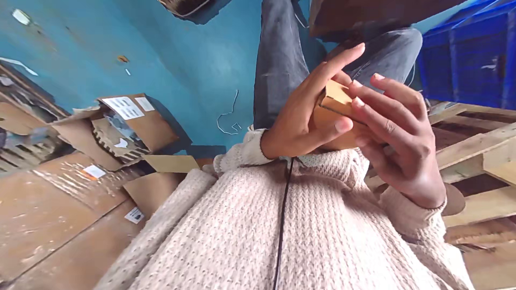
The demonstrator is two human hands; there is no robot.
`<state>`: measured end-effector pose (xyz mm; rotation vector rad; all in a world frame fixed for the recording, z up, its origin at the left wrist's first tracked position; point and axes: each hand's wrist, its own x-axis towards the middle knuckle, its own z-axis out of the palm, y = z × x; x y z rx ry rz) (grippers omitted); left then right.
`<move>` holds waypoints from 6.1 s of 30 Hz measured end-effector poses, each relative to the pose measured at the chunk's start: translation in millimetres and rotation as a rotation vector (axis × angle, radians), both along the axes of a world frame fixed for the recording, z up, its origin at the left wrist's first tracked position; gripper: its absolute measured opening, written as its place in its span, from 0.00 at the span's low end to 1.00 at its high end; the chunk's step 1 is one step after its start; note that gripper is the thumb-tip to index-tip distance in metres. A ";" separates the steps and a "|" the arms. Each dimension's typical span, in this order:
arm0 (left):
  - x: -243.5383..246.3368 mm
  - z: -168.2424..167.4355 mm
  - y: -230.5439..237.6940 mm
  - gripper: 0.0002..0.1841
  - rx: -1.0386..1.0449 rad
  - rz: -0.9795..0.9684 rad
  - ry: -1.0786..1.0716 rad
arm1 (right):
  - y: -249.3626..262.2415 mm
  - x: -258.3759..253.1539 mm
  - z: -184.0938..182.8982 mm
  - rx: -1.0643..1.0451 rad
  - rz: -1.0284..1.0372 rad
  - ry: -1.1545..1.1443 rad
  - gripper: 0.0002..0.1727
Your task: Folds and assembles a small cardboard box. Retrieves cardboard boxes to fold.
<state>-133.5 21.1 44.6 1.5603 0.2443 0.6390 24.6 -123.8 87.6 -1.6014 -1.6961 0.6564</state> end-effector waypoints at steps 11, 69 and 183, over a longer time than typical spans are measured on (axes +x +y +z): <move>5.4 -2.1 5.3 0.15 -0.097 0.081 0.050 | 5.9 6.4 -21.4 0.099 -0.292 0.250 0.25; 6.6 -61.5 83.0 0.35 -0.478 0.589 0.286 | 60.9 180.8 -96.4 0.470 -1.441 1.132 0.23; 42.3 37.0 77.0 0.47 1.237 -0.345 0.096 | 23.6 27.7 42.4 -0.502 -0.317 0.362 0.10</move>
